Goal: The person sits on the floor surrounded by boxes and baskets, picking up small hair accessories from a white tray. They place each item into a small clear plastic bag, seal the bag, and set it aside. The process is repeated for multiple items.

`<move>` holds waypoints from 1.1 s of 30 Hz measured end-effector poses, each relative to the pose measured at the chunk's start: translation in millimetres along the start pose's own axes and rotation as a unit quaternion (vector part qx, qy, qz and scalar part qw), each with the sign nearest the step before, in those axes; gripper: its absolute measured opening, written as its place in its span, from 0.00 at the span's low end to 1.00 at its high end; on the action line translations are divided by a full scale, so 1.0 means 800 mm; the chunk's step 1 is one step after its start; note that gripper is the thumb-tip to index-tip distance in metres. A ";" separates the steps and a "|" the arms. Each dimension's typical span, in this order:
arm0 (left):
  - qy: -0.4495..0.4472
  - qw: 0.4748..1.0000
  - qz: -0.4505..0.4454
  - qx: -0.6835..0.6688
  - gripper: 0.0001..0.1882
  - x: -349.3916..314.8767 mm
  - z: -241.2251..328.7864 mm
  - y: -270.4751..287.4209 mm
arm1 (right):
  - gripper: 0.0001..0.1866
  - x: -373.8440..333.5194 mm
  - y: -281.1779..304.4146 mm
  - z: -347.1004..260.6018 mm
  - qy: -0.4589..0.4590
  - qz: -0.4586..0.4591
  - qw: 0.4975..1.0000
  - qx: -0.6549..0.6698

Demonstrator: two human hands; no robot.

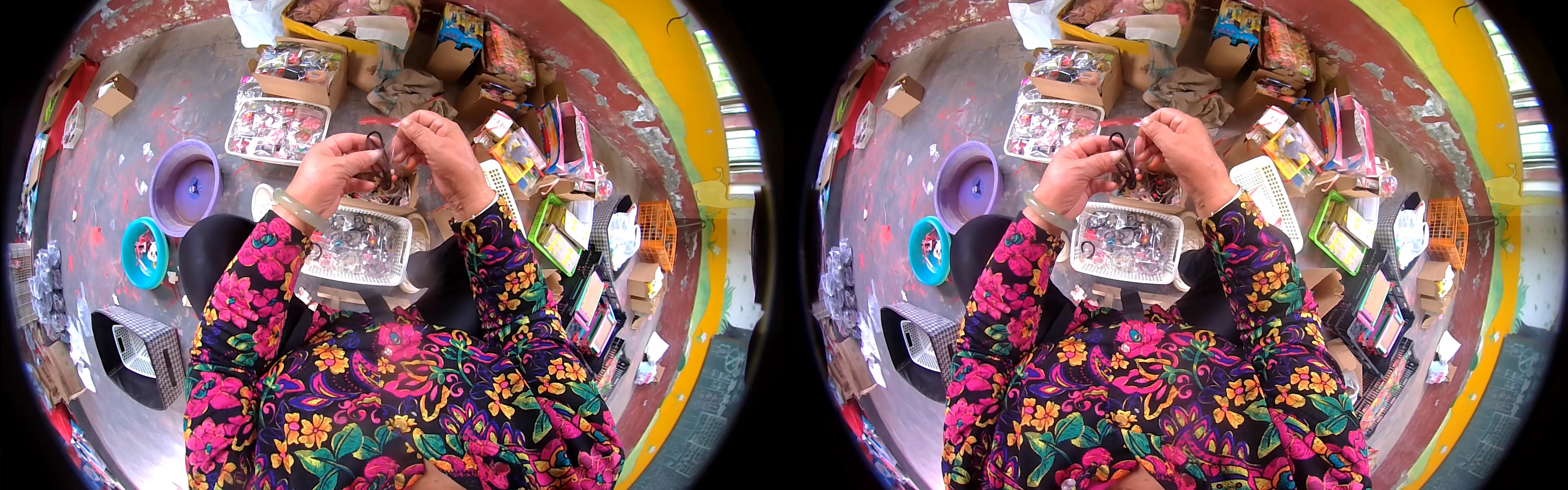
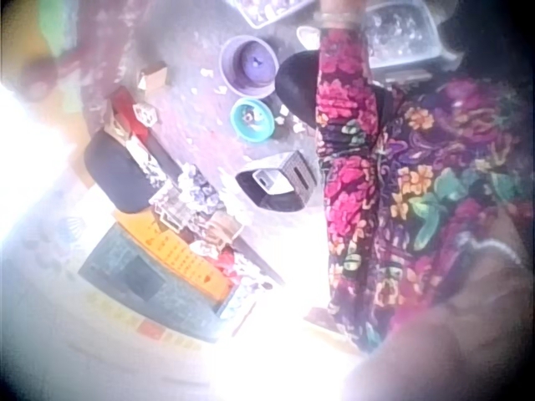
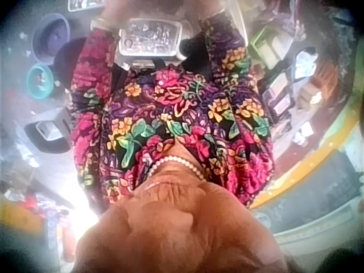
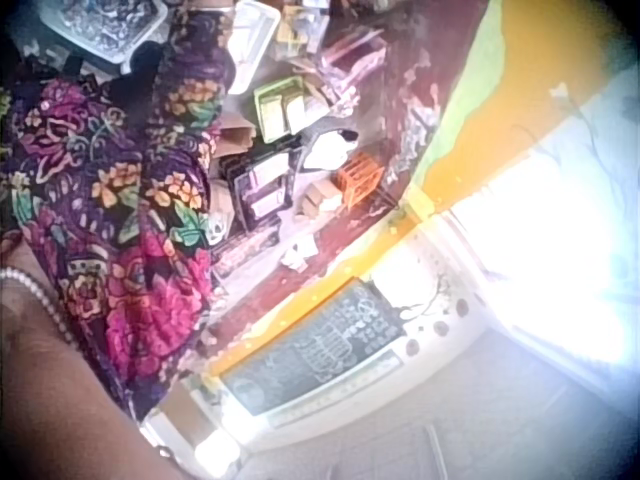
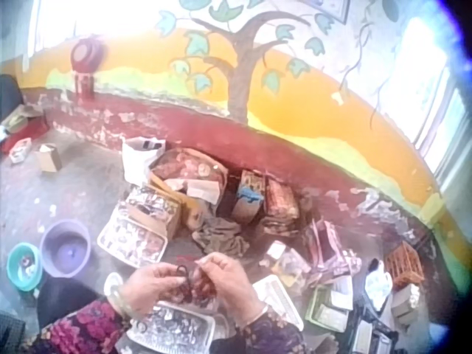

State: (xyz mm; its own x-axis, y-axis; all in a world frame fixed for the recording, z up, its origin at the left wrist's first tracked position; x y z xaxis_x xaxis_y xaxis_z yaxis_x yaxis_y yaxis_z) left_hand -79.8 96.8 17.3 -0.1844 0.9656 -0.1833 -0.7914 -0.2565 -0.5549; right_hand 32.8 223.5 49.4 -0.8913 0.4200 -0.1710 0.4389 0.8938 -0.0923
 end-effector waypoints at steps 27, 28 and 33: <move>-0.012 0.999 -0.037 0.009 0.14 0.002 -0.010 0.001 | 0.09 -0.002 0.002 -0.009 0.255 -0.004 0.843 -0.473; -0.011 0.999 -0.031 0.005 0.14 0.003 -0.010 0.001 | 0.09 -0.001 0.004 -0.007 0.254 -0.008 0.842 -0.476; -0.006 0.999 -0.032 -0.001 0.13 0.003 -0.012 0.003 | 0.12 0.001 0.005 -0.001 0.240 -0.037 0.867 -0.436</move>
Point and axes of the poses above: each hand's wrist, its own x-axis towards the middle knuckle, its own y-axis out of the back of the hand, z = x × y, the point moved 2 cm from there along x, towards the middle knuckle, and after that the axes turned 7 degrees about -z, right-handed, at the moved point
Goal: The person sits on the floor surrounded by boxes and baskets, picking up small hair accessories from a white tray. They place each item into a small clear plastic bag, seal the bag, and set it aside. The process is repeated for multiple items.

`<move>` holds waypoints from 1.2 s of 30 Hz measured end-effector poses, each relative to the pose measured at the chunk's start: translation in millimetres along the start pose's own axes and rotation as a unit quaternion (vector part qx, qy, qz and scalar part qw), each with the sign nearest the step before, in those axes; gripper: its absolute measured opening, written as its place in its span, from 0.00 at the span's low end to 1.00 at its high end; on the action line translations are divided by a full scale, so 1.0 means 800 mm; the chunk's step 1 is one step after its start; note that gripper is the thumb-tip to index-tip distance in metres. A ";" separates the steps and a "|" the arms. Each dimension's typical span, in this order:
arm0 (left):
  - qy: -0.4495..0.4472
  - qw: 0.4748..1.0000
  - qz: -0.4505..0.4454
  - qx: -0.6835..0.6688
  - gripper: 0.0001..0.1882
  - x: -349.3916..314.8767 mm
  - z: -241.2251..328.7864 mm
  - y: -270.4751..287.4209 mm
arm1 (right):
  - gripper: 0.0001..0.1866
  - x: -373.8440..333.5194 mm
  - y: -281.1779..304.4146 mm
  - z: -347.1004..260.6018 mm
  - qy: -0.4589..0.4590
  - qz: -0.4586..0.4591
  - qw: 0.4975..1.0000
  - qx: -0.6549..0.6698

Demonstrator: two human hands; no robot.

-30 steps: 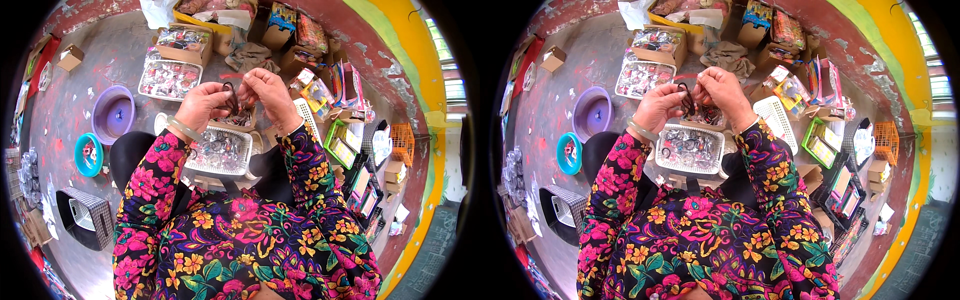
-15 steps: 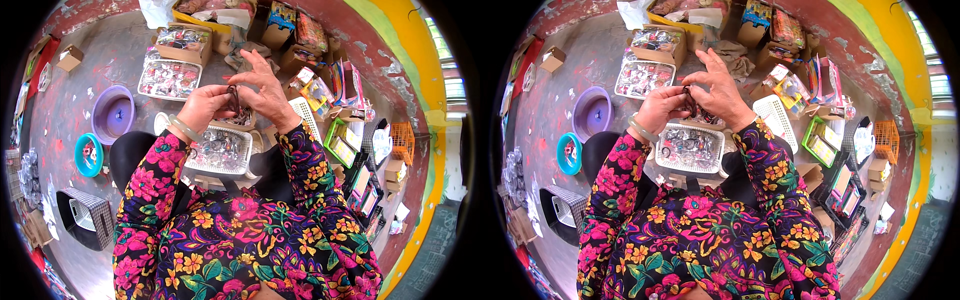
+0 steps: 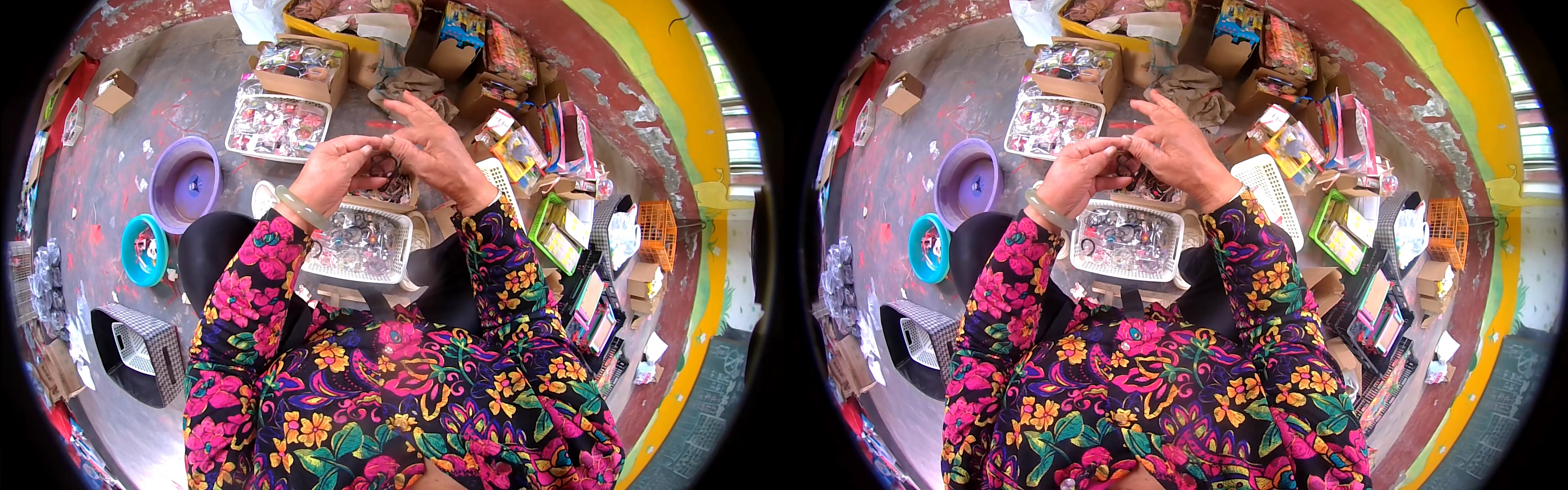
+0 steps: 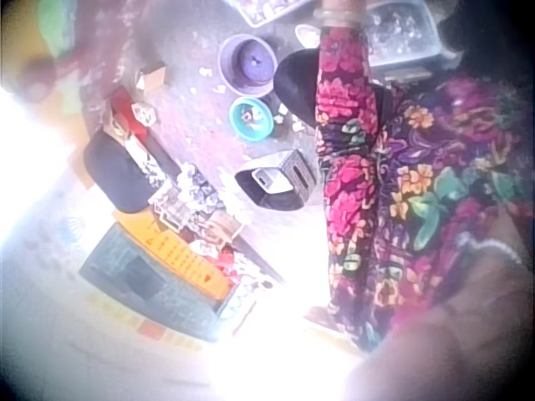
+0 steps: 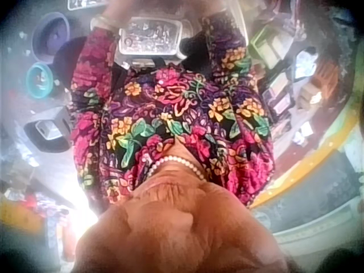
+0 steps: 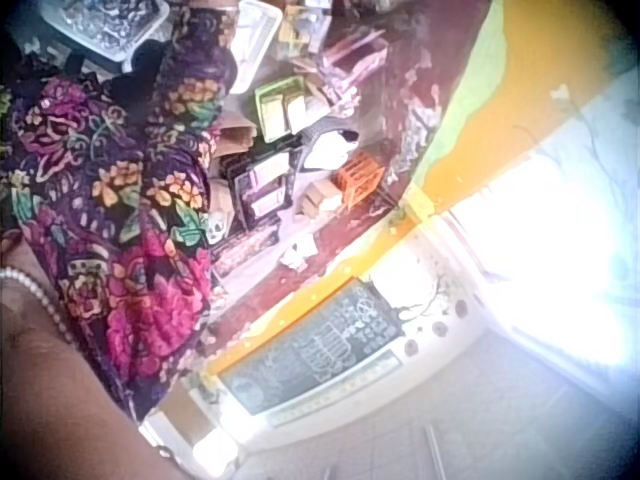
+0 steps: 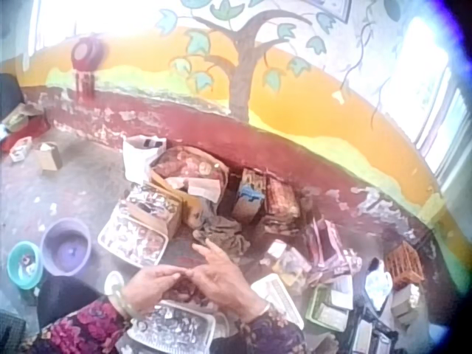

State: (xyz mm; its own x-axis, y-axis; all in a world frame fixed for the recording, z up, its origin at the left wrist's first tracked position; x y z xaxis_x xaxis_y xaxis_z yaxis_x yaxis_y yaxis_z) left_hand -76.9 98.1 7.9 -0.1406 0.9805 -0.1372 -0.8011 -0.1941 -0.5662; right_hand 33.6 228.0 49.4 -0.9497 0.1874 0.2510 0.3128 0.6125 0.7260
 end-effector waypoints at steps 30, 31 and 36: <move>-0.004 0.999 0.037 0.028 0.13 0.001 0.000 0.000 | 0.18 0.002 0.004 -0.001 -0.018 0.010 1.000 0.020; -0.001 0.999 0.040 0.023 0.13 0.001 0.000 0.000 | 0.17 0.002 0.004 0.000 -0.014 0.011 1.000 0.013; 0.001 1.000 0.025 0.000 0.13 0.003 -0.001 0.001 | 0.15 0.001 0.001 0.002 -0.011 -0.004 1.000 -0.020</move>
Point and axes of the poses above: each hand's wrist, its own x-axis towards the middle knuckle, its own y-axis out of the back of the hand, z = x × y, the point moved 2 cm from there along x, towards the middle knuckle, and after that the axes turned 7 degrees about -z, right-handed, at the moved point
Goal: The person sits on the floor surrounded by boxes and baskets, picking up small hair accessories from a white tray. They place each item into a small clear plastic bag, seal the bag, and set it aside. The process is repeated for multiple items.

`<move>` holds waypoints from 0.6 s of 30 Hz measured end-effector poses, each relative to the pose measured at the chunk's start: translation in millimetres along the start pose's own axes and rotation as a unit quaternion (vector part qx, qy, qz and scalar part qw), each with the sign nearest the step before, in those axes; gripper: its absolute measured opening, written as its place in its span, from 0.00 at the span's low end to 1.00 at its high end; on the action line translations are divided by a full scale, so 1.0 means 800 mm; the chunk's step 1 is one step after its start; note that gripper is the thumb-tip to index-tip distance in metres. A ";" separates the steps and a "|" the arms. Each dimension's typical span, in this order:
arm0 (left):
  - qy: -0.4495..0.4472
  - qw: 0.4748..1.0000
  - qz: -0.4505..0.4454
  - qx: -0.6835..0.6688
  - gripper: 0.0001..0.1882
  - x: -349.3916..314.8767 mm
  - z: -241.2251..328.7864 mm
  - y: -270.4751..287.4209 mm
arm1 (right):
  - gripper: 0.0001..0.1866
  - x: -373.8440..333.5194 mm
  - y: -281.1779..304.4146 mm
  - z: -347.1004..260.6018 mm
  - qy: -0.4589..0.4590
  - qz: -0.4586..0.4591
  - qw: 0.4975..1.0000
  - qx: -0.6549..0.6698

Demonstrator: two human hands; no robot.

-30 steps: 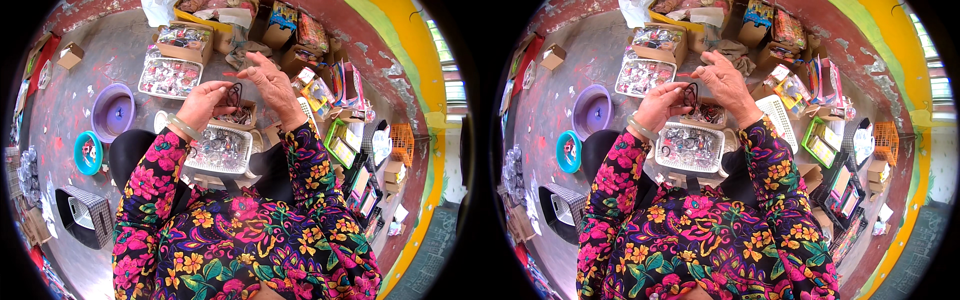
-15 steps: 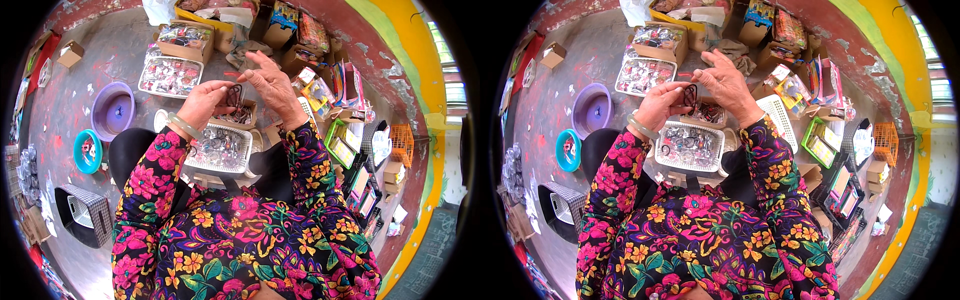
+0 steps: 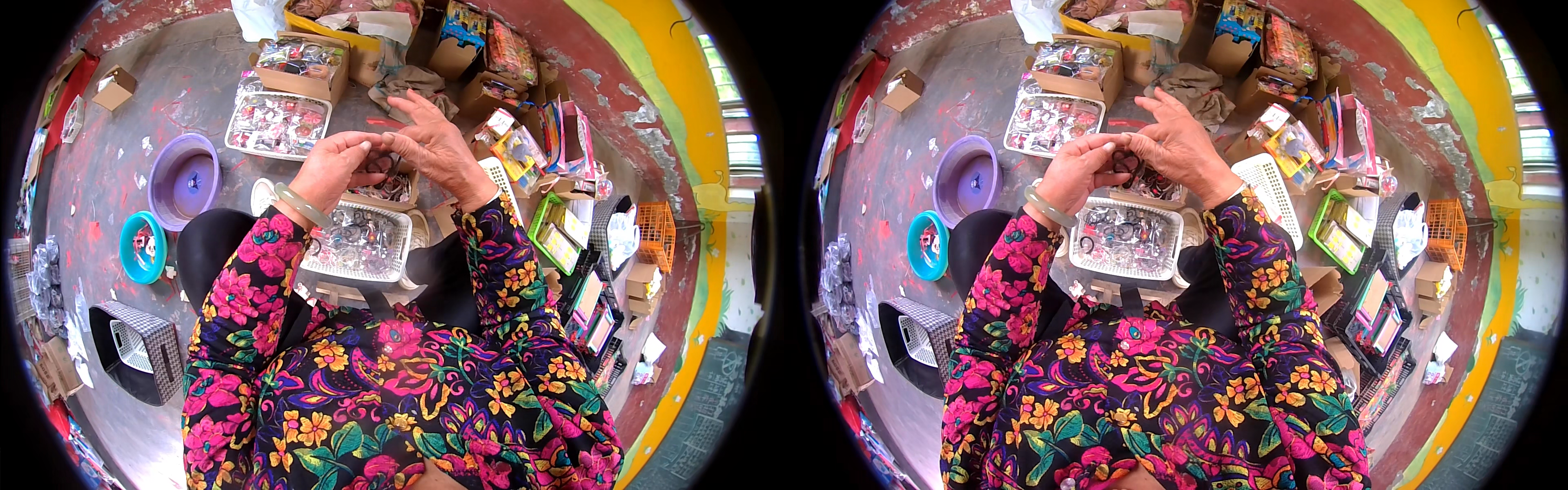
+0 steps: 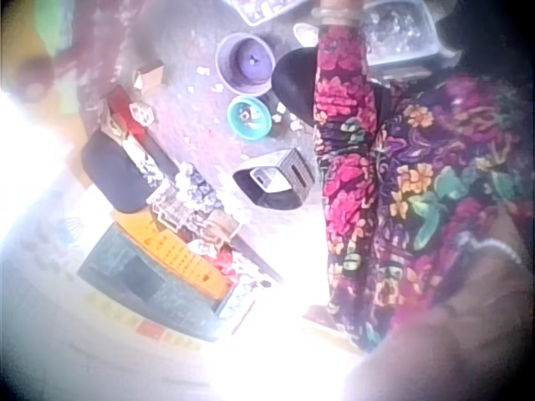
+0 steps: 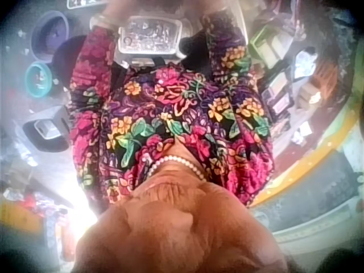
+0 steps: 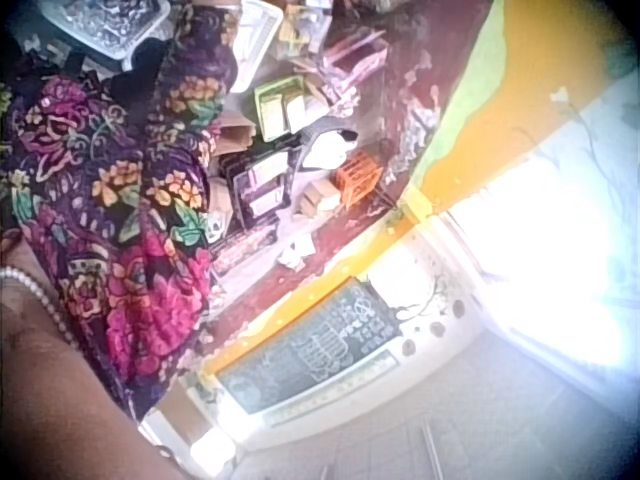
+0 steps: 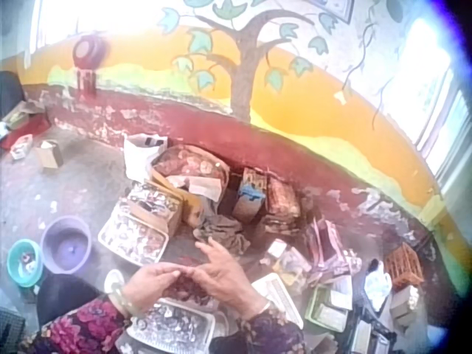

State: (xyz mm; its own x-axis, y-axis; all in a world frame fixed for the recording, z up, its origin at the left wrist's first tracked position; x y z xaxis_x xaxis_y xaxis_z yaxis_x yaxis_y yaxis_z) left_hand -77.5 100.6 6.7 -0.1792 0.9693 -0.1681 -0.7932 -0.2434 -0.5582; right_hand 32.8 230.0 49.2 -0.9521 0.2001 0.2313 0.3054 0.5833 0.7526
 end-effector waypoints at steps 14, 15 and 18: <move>-0.013 0.999 -0.038 0.004 0.14 -0.002 -0.001 -0.002 | 0.07 0.002 -0.010 0.013 -0.086 -0.022 0.988 0.124; -0.011 0.999 -0.035 0.002 0.14 -0.001 -0.001 -0.002 | 0.07 0.002 -0.012 0.015 -0.100 -0.013 0.982 0.158; -0.023 1.000 -0.020 0.005 0.13 -0.001 0.000 -0.004 | 0.12 0.003 -0.019 0.016 -0.129 0.028 0.965 0.227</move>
Point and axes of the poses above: each hand's wrist, its own x-axis towards the middle knuckle, its own y-axis out of the back of the hand, z = x × y, the point moved 2 cm from there along x, towards the middle knuckle, and after that the axes turned 7 degrees about -z, right-handed, at the moved point
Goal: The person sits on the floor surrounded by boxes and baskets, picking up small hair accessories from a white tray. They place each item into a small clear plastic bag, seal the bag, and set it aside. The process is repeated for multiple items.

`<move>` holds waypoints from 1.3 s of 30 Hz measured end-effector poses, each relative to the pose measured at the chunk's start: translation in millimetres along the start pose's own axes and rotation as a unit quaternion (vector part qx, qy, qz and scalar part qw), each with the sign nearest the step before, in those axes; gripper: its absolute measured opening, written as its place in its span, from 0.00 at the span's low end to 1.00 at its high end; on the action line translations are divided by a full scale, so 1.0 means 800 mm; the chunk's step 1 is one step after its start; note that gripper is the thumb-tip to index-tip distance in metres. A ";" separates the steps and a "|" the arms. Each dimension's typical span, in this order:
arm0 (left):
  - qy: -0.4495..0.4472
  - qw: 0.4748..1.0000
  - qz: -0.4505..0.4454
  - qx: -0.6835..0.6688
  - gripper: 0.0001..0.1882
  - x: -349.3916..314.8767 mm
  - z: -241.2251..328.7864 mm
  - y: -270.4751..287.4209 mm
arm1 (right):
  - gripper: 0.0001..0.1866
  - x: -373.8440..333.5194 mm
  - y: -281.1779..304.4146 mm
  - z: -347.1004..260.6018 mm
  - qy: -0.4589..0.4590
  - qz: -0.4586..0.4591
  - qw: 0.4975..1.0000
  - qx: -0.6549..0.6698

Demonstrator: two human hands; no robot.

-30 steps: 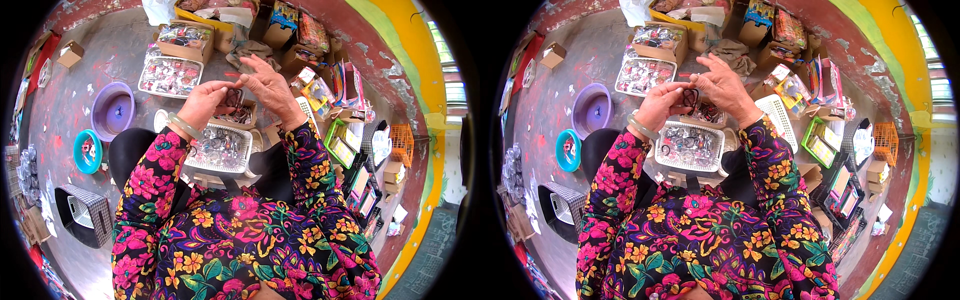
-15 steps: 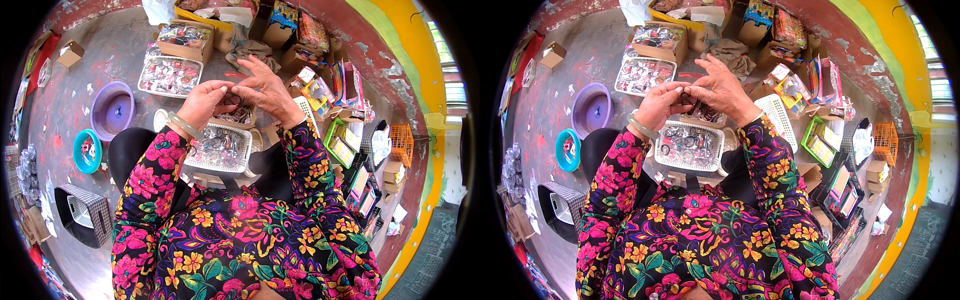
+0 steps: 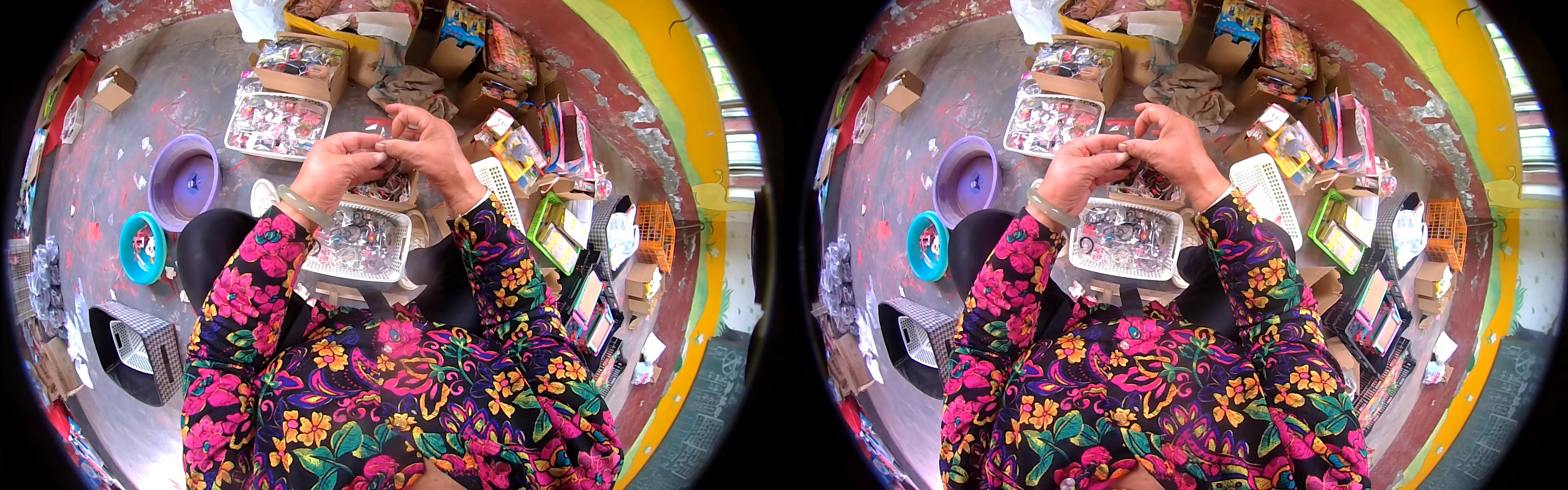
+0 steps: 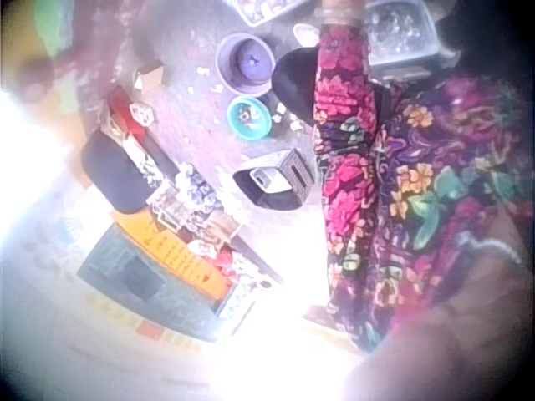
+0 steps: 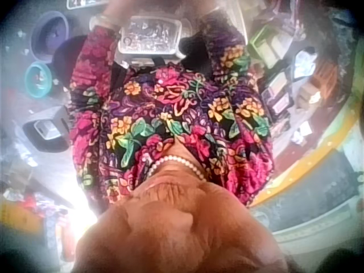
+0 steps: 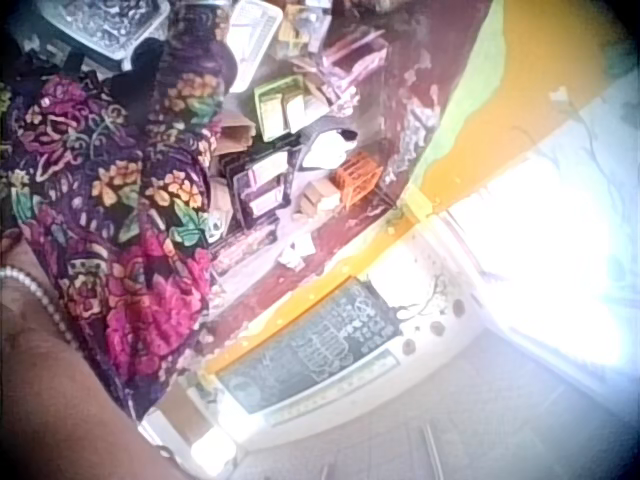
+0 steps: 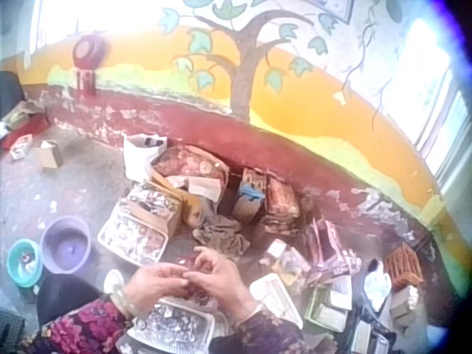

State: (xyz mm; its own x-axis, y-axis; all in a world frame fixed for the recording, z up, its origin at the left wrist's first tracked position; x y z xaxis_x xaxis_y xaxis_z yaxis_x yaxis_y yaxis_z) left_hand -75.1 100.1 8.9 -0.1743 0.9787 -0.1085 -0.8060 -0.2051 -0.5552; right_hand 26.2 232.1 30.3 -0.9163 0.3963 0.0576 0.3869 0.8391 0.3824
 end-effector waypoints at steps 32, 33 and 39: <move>-0.004 0.981 0.167 0.097 0.08 0.007 0.001 0.008 | 0.08 0.000 -0.023 0.011 -0.141 0.045 0.934 0.325; 0.001 0.981 0.169 0.090 0.08 0.008 0.001 0.008 | 0.08 -0.001 -0.022 0.011 -0.141 0.058 0.931 0.332; 0.065 0.991 0.111 0.021 0.11 0.009 -0.002 0.007 | 0.08 0.000 -0.007 0.005 -0.114 0.116 0.918 0.363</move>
State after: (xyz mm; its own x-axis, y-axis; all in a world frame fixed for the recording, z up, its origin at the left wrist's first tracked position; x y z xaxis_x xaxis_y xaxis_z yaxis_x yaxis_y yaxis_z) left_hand -79.4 106.0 3.7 -0.2776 0.9016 -0.3317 -0.7795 -0.4132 -0.4708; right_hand 24.4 228.5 24.3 -0.7879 0.5931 -0.1659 0.6106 0.7172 -0.3358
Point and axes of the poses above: each hand's wrist, its own x-axis towards the middle knuckle, its own y-axis out of the back of the hand, z = x × y, the point moved 2 cm from there along x, towards the middle knuckle, and after that the axes turned 7 degrees about -z, right-handed, at the moved point
